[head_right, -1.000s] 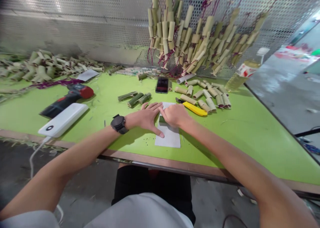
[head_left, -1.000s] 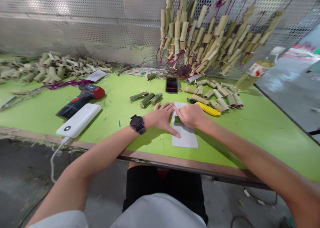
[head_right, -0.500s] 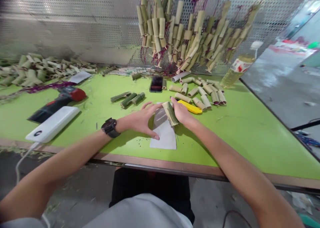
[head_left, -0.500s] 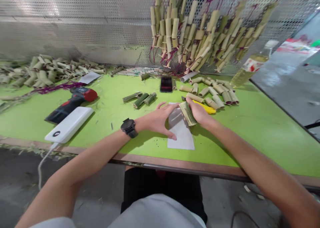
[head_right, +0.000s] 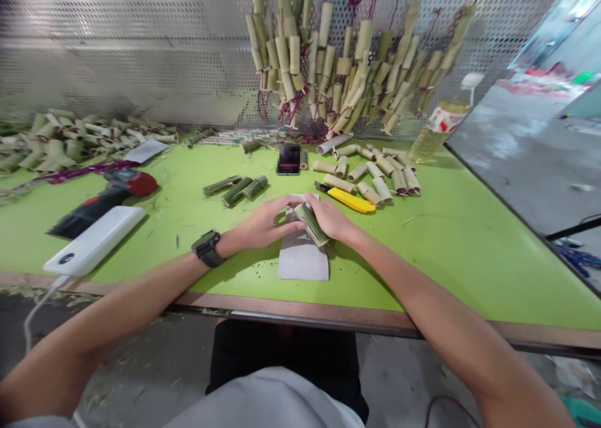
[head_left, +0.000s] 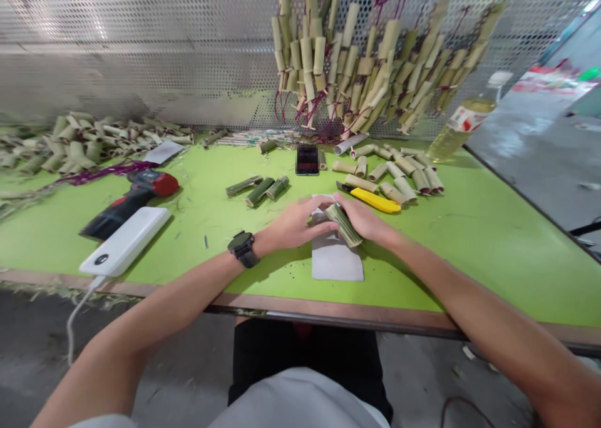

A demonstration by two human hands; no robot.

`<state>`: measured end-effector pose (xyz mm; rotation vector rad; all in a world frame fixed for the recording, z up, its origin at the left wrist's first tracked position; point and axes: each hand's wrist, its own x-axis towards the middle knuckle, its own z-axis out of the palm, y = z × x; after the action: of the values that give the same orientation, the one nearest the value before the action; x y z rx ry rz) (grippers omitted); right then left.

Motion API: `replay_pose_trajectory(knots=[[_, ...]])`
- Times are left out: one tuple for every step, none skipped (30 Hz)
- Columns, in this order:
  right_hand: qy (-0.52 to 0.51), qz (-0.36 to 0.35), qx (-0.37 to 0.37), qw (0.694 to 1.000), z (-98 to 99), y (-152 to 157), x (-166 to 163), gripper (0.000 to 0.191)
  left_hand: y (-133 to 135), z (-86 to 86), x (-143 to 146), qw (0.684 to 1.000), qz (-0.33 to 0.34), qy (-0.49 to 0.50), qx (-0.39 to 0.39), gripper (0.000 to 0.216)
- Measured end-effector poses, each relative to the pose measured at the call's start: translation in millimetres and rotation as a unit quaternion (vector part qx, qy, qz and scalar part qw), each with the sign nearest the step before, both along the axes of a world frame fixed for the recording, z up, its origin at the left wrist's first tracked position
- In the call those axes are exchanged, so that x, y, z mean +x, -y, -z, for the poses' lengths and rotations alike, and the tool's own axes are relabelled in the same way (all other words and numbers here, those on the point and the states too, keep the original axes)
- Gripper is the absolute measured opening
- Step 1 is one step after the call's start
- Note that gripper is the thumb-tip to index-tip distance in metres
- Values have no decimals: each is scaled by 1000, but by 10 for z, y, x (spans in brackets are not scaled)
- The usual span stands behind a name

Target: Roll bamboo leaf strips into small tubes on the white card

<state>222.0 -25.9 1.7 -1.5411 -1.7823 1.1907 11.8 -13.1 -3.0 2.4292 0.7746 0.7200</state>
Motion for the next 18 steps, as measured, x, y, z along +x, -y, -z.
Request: replay_pose_trajectory(knots=[[-10, 1, -11, 1000, -1, 3, -1, 70, 1, 10, 4, 1000, -3, 9, 4, 51], [-15, 3, -18, 1000, 0, 4, -3, 70, 2, 20, 9, 1000, -6, 21, 11, 49], [-17, 7, -20, 1000, 4, 3, -6, 70, 3, 31, 15, 999, -9, 38, 21, 47], [-15, 13, -17, 1000, 11, -1, -8, 70, 4, 41, 22, 998, -11, 58, 32, 45], [-14, 19, -9, 1000, 20, -5, -11, 70, 3, 52, 29, 996, -13, 78, 44, 42], [-14, 23, 1, 1000, 30, -11, -13, 70, 2, 62, 35, 994, -15, 96, 53, 40], [-18, 23, 10, 1000, 41, -17, -15, 70, -2, 72, 41, 992, -19, 110, 59, 37], [-24, 22, 18, 999, 52, -22, -16, 70, -6, 80, 46, 990, -24, 121, 61, 35], [-31, 19, 21, 999, 62, -26, -17, 70, -11, 86, 48, 989, -32, 129, 59, 32], [-38, 20, 20, 999, 73, -29, -17, 70, -18, 91, 49, 989, -42, 134, 55, 30], [-46, 24, 15, 999, 83, -31, -18, 70, -25, 95, 48, 988, -51, 138, 51, 28], [-53, 32, 7, 998, 93, -32, -20, 70, -33, 97, 45, 987, -60, 141, 47, 26], [-61, 44, -3, 997, 103, -32, -21, 70, -41, 98, 42, 986, -69, 143, 46, 25], [-69, 55, -12, 996, 112, -32, -23, 70, -47, 99, 38, 985, -76, 145, 47, 25], [-77, 64, -18, 995, 122, -33, -25, 70, -52, 99, 34, 985, -82, 145, 51, 24], [-84, 70, -20, 994, 132, -33, -27, 70, -55, 99, 32, 984, -87, 145, 56, 24], [-90, 73, -17, 993, 142, -35, -28, 70, -56, 99, 32, 983, -90, 146, 61, 24], [-93, 74, -10, 993, 151, -36, -28, 70, -55, 99, 33, 983, -91, 147, 63, 23]])
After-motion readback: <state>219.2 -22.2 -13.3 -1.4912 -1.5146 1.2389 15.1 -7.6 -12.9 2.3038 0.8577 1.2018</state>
